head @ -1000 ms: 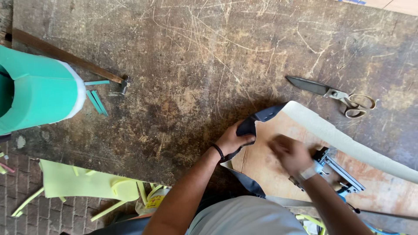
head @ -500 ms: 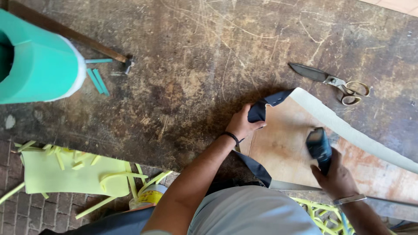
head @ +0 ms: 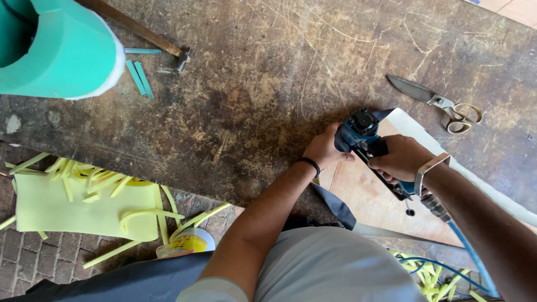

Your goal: The person staples dark fabric onto a curved wooden board using a pneumatic staple gun. They smooth the fabric, fold the edges, and trim excess material with shears.

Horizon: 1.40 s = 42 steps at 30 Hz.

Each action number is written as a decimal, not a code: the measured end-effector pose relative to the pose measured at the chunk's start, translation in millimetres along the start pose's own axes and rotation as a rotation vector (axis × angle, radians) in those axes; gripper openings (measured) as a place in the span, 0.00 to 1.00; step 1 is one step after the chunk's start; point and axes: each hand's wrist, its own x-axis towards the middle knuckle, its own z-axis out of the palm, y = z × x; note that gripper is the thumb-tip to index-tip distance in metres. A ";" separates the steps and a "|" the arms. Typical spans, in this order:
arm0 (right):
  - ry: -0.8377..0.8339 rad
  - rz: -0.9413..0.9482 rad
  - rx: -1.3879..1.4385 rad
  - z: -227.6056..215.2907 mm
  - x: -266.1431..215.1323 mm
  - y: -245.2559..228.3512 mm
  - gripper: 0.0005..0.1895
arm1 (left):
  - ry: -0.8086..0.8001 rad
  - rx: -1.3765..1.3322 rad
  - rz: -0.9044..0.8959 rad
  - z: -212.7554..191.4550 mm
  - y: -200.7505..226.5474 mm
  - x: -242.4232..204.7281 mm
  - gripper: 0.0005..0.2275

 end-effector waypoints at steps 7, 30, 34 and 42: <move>0.032 0.033 0.021 17.6 1.1 20.7 0.10 | -0.130 0.099 -0.061 -14.5 20.7 -8.9 0.56; 0.154 0.156 0.224 83.1 -33.9 137.3 0.13 | -0.413 -0.314 0.030 14.4 -33.4 -6.6 0.28; 0.108 0.171 0.335 68.2 -33.7 126.5 0.14 | -0.152 -0.287 -0.048 22.7 -27.0 -30.8 0.29; 0.013 0.035 0.316 49.8 -13.5 66.5 0.10 | -0.082 -0.164 -0.169 23.4 -16.8 -45.3 0.29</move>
